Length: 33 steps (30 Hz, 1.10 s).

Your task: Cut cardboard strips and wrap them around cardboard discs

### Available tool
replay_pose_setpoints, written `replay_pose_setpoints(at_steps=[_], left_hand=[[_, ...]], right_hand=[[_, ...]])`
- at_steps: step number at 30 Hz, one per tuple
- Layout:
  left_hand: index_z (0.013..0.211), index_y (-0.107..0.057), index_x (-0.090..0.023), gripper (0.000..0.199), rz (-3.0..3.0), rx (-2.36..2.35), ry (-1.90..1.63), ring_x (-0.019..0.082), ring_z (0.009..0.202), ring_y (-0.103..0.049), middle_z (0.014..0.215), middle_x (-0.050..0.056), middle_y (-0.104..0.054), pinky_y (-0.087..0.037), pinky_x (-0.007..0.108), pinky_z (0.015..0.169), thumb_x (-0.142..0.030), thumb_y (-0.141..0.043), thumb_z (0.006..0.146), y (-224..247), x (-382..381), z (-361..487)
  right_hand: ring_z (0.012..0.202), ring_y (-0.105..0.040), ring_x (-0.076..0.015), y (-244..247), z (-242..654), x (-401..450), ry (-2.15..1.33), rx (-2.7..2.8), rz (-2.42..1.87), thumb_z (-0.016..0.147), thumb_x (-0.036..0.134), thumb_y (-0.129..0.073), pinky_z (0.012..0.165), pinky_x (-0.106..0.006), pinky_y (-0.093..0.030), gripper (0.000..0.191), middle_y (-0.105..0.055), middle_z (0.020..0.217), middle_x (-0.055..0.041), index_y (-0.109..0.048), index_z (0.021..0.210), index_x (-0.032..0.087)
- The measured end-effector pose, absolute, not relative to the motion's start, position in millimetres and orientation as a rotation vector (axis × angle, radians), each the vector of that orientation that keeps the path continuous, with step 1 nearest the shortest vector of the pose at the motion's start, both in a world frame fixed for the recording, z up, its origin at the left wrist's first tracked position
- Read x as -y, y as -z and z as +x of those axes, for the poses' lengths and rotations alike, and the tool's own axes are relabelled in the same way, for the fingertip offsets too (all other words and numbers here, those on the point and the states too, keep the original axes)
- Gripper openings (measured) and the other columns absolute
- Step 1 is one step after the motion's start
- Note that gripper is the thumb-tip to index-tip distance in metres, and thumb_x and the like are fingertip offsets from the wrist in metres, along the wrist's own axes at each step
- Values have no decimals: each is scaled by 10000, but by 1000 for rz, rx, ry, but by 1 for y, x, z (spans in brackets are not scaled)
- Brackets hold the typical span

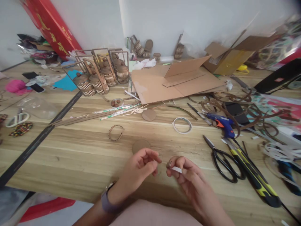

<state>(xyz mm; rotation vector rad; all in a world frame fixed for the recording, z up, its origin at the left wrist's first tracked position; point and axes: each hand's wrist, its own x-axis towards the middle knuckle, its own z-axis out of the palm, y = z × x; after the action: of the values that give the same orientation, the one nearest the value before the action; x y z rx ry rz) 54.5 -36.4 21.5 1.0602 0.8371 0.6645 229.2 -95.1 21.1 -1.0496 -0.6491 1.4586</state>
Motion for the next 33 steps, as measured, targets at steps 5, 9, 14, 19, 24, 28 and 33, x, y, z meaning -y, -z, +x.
replay_pose_setpoints(at_steps=[5, 9, 14, 19, 24, 28, 33], left_hand=[[1084, -671, -169, 326, 1235, -778, -711, 163, 870, -646, 991, 59, -643, -528, 297, 804, -335, -745, 813, -14, 41, 56], [931, -712, -154, 220, 1181, -738, -752, 145, 767, -660, 899, 31, -634, -535, 274, 734, -337, -751, 813, -13, 38, 58], [854, -726, -161, 277, 1061, -813, -799, 136, 759, -646, 843, 41, -725, -509, 233, 713, -402, -813, 746, -18, 31, 53], [815, -727, -166, 288, 977, -837, -964, 117, 690, -635, 862, 59, -770, -514, 216, 671, -408, -847, 712, -19, 21, 44], [814, -749, -184, 256, 863, -815, -1121, 89, 594, -651, 835, 36, -780, -532, 183, 601, -339, -890, 667, -21, 8, 31], [788, -763, -193, 259, 806, -816, -1233, 88, 562, -674, 801, 36, -781, -551, 165, 575, -309, -919, 617, -27, 1, 21], [765, -766, -198, 275, 759, -865, -1354, 120, 645, -728, 788, 32, -781, -581, 153, 590, -308, -936, 579, -29, -6, 12]], right_hand=[[828, -580, -173, -13, 226, 97, -1498, 724, -1021, 803, 349, -669, 763, -300, -478, 148, -626, 843, -22, -597, 748, 232], [827, -578, -170, -12, 224, 96, -1497, 819, -1021, 847, 337, -625, 758, -300, -466, 145, -620, 855, -21, -572, 766, 230], [728, -592, -153, -28, 229, 95, -1381, 1105, -1117, 878, 288, -526, 706, -291, -481, 133, -617, 783, -8, -527, 758, 230], [682, -600, -122, -48, 247, 104, -916, 1669, -1368, 822, 132, -478, 606, -216, -473, 141, -618, 747, 13, -489, 734, 241], [655, -636, -98, -56, 275, 119, -534, 1951, -1538, 837, 102, -457, 610, -171, -512, 167, -627, 758, 33, -479, 792, 260], [624, -664, -115, -49, 306, 128, -245, 2049, -1586, 854, 186, -505, 549, -168, -525, 88, -650, 744, 20, -504, 835, 272], [557, -672, -153, -25, 364, 141, -86, 2025, -1757, 845, 351, -571, 400, -207, -479, 68, -674, 719, -19, -574, 827, 286]])
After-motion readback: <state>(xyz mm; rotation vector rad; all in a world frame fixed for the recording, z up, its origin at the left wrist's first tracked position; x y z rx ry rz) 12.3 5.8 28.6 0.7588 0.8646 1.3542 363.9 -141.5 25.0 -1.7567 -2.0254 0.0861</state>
